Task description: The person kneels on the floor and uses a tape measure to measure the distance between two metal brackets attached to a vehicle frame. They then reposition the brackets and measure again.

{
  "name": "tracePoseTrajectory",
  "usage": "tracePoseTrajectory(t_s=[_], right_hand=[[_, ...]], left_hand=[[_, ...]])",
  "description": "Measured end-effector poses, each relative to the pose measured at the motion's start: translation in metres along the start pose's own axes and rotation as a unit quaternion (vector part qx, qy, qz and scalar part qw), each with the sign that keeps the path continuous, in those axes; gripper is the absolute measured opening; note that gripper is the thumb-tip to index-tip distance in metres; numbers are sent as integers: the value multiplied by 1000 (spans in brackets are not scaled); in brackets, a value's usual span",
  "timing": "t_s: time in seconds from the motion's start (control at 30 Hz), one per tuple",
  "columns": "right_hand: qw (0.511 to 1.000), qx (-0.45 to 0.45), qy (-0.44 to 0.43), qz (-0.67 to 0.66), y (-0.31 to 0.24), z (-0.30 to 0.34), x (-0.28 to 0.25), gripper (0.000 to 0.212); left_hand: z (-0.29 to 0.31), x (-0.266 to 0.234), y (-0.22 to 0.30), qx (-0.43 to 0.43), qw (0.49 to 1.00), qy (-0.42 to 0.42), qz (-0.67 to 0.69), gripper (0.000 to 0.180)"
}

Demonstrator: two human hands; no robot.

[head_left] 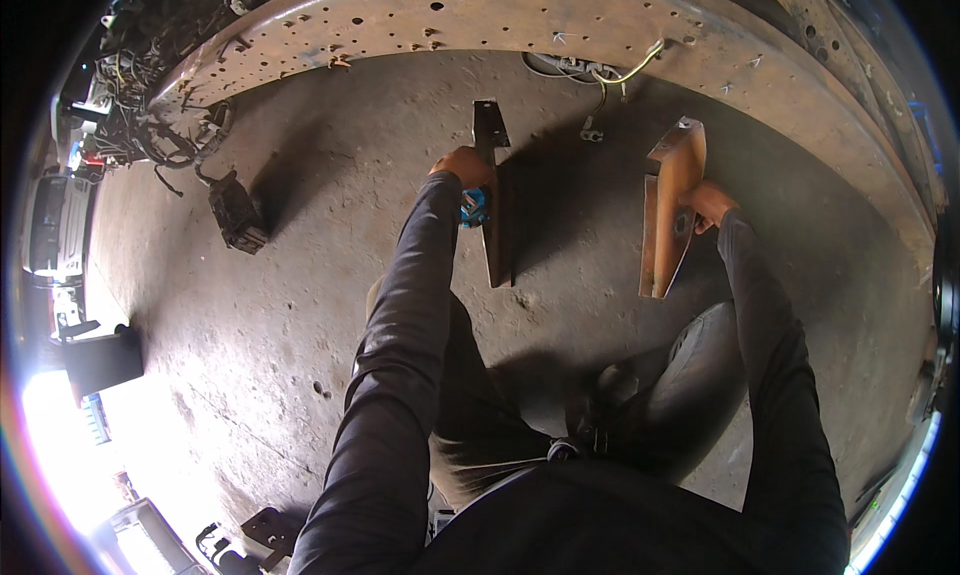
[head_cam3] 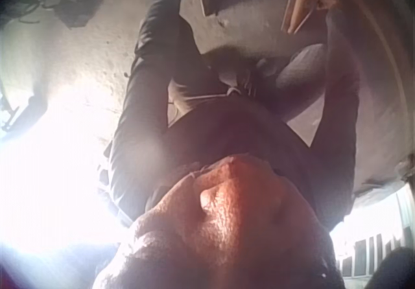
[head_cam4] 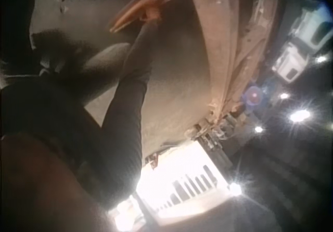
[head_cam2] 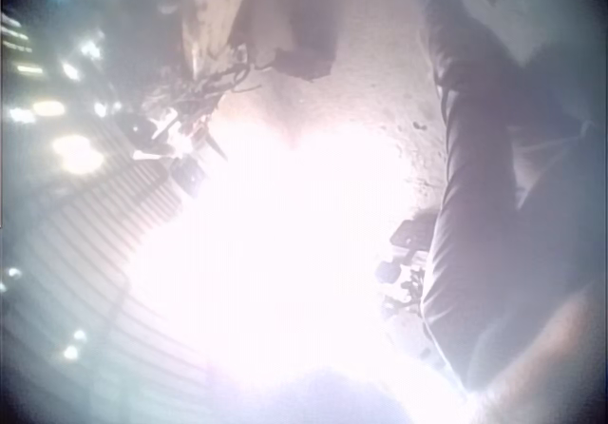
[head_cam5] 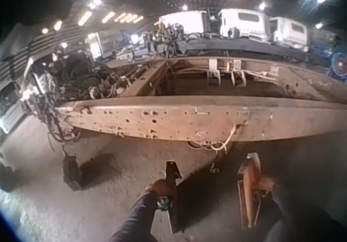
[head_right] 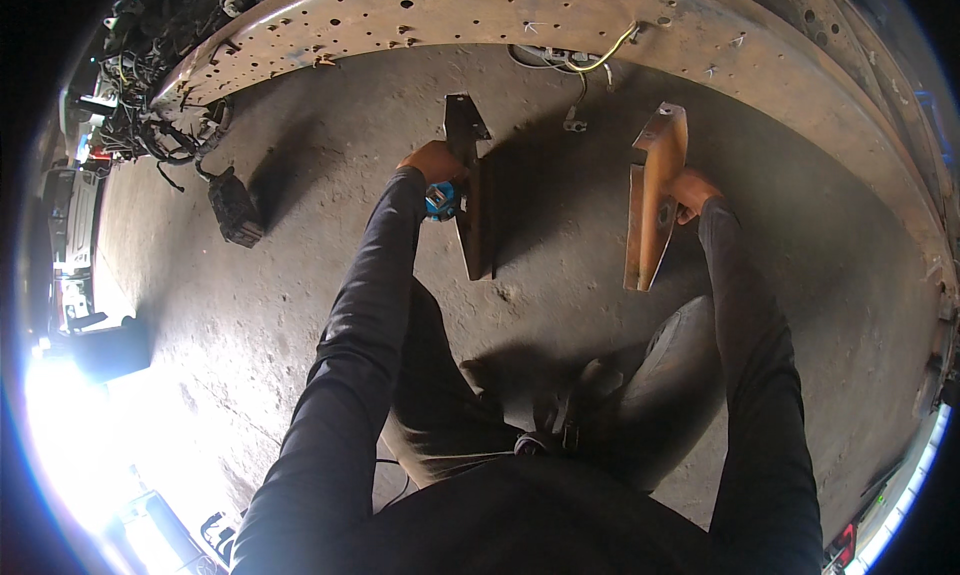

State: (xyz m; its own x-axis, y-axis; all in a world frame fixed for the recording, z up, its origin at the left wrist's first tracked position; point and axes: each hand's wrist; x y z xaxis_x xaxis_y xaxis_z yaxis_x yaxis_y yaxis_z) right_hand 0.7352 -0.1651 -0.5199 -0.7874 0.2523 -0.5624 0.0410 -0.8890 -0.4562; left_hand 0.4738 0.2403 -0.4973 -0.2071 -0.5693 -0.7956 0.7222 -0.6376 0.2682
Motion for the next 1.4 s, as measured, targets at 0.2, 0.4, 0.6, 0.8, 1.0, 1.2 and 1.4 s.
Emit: tracePoseTrajectory(t_s=[0.2,0.4,0.6,0.8,1.0,1.2,1.4], right_hand=[[1000,10,-14,13,-5,0,-3,36],[1000,10,-8,10,-10,8,-3,34],[1000,12,-9,-3,-12,11,-3,35],[1000,4,-15,-18,-12,12,-5,34],[1000,4,-29,-11,-5,1,-5,35],[995,3,-44,-87,31,-19,-10,34],[965,125,19,-232,96,-29,-27,30]], left_hand=[[-2,0,2,2,1000,-3,-19,53],[2,-3,5,14,999,-13,-41,51],[6,-5,8,20,998,-11,-52,50],[5,-6,7,16,999,-19,-34,51],[9,-6,7,6,1000,-4,-20,51],[-11,3,-12,23,999,-14,-34,54],[-26,5,-50,10,999,-21,-29,47]])
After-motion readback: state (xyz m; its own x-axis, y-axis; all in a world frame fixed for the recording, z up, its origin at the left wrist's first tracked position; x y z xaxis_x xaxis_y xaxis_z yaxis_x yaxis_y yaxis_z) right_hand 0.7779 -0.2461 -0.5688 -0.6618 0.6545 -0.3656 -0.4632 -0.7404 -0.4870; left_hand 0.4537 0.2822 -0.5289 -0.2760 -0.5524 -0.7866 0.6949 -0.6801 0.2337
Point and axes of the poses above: each hand's wrist, its own z-axis away from the middle knuckle, its own x-axis out of the palm, y = z × x, and after that the axes turned 2 degrees about z, right-handed
